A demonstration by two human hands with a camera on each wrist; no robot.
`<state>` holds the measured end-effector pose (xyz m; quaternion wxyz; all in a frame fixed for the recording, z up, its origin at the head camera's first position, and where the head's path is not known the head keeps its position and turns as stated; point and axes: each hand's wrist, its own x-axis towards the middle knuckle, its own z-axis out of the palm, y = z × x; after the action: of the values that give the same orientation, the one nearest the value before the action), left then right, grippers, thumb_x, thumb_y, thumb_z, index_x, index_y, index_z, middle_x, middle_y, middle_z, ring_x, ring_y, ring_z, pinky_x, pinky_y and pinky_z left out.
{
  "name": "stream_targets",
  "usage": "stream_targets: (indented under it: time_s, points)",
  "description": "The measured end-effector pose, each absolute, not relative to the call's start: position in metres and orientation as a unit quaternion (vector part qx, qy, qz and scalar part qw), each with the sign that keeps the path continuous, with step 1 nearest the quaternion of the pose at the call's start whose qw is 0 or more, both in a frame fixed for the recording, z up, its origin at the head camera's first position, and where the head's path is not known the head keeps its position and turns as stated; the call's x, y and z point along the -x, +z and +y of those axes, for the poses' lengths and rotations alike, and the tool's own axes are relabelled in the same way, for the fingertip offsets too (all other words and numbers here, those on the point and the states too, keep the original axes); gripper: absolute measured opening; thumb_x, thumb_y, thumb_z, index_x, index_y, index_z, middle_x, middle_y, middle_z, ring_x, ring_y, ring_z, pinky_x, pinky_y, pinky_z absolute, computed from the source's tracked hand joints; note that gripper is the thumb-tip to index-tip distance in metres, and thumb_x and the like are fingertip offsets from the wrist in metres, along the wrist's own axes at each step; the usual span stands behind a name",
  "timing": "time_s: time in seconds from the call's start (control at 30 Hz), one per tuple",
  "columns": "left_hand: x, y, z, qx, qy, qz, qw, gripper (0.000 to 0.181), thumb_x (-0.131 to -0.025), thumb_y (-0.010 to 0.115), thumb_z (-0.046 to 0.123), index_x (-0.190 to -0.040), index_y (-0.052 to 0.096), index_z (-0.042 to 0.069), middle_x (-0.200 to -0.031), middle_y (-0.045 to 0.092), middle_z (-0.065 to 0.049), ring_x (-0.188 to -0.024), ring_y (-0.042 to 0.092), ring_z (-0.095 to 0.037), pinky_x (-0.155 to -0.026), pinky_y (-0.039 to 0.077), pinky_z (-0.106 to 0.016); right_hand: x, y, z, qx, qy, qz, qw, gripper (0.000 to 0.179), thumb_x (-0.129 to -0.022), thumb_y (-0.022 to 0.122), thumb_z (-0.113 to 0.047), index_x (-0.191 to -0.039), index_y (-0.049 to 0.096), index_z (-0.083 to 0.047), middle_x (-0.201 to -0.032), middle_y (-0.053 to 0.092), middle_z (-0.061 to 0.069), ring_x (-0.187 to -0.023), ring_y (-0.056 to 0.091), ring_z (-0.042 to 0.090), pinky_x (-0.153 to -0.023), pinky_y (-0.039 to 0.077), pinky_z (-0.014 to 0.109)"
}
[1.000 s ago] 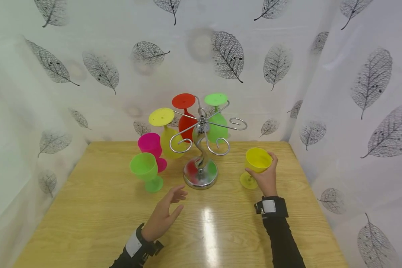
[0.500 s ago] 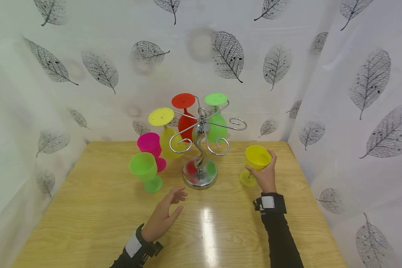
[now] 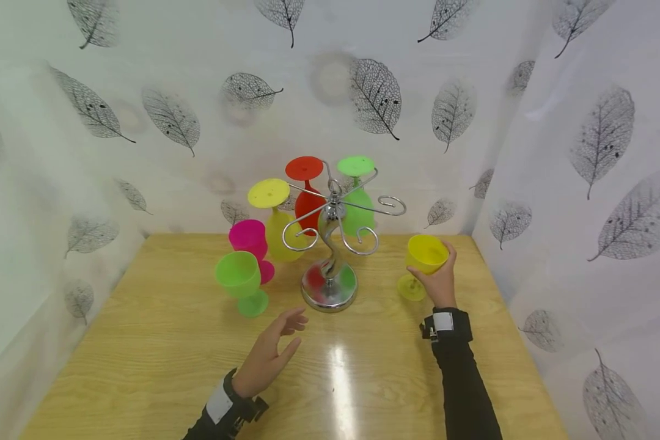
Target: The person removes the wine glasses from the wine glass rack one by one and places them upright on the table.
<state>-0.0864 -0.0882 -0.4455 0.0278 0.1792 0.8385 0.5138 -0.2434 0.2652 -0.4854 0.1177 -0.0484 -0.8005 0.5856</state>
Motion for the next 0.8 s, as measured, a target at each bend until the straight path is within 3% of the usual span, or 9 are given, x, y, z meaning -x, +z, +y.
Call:
stream_targets:
  time_s: [0.37,0.8]
  points:
    - [0.086,-0.445,-0.091,-0.182,0.512,0.839,0.024,0.053,-0.092,0.055,0.001,-0.139,0.037,0.017,-0.125,0.056,-0.009,-0.111,0.058,-0.021,-0.095,0.050,-0.043,0.246,-0.485,0.267,0.052,0.586,-0.802,0.104,0.104,-0.074,0.078,-0.005,-0.146,0.005,-0.021,-0.146,0.027,0.014,-0.129,0.034,0.030,-0.112,0.029,0.049]
    - [0.084,-0.447,-0.093,-0.178,0.513,0.839,0.036,0.046,-0.094,0.054,0.006,-0.137,0.039,0.009,-0.126,0.056,-0.008,-0.111,0.058,-0.024,-0.095,0.049,-0.046,0.234,-0.476,0.267,0.045,0.587,-0.805,0.075,0.103,-0.076,0.075,-0.003,-0.147,0.003,-0.020,-0.144,0.027,0.014,-0.125,0.034,0.025,-0.111,0.031,0.047]
